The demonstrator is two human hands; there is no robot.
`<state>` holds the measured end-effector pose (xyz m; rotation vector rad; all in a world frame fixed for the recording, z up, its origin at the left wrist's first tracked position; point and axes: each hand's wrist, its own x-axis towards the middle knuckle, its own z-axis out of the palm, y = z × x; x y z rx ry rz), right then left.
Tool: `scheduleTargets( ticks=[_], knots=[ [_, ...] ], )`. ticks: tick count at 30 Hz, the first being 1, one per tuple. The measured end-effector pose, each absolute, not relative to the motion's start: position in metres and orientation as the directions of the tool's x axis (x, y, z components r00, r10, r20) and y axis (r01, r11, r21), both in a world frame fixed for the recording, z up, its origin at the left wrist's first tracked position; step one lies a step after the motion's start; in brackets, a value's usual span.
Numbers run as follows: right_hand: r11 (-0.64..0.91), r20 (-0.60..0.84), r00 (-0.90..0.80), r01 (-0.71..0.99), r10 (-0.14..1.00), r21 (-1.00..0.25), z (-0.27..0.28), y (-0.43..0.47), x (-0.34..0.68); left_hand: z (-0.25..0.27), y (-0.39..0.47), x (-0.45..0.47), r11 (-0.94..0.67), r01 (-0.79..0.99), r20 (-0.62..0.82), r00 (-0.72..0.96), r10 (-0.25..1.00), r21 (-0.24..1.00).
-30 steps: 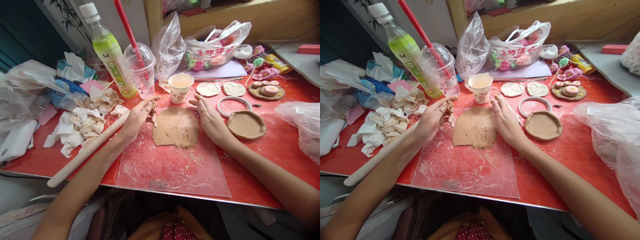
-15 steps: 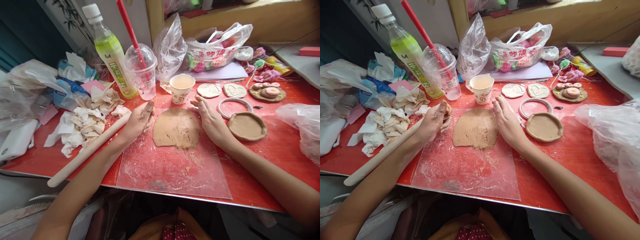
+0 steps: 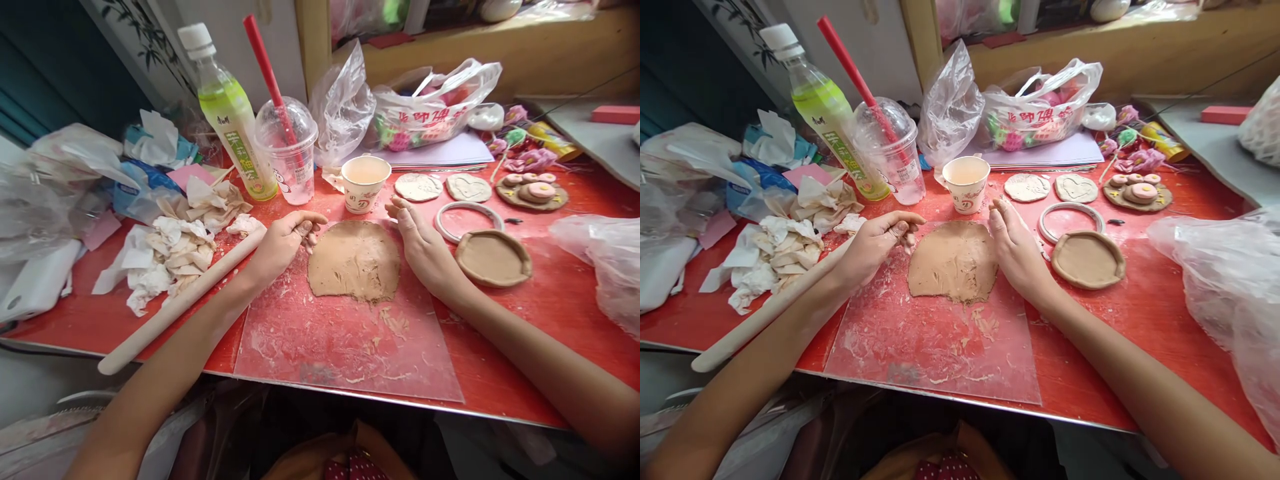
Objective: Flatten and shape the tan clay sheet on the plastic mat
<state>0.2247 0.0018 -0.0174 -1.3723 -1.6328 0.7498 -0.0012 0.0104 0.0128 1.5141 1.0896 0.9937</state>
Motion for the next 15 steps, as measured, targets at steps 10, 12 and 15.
scheduleTargets(
  ticks=[10, 12, 15],
  knots=[
    [0.223, 0.231, -0.031, 0.415, 0.973, -0.882, -0.0205, 0.0034, 0.2249, 0.0181, 0.0079, -0.0012, -0.147, 0.171, 0.110, 0.210, 0.972, 0.974],
    [0.220, 0.227, -0.034, 0.418, 0.973, -0.881, -0.0199, 0.0034, 0.2252, 0.0183, 0.0076, 0.0003, -0.214, 0.167, 0.171, 0.240, 0.956, 0.962],
    [0.219, 0.224, -0.040, 0.418, 0.974, -0.882, -0.0186, 0.0027, 0.2250, 0.0193, 0.0060, 0.0032, -0.199, 0.108, 0.155, 0.326, 0.932, 0.974]
  ],
)
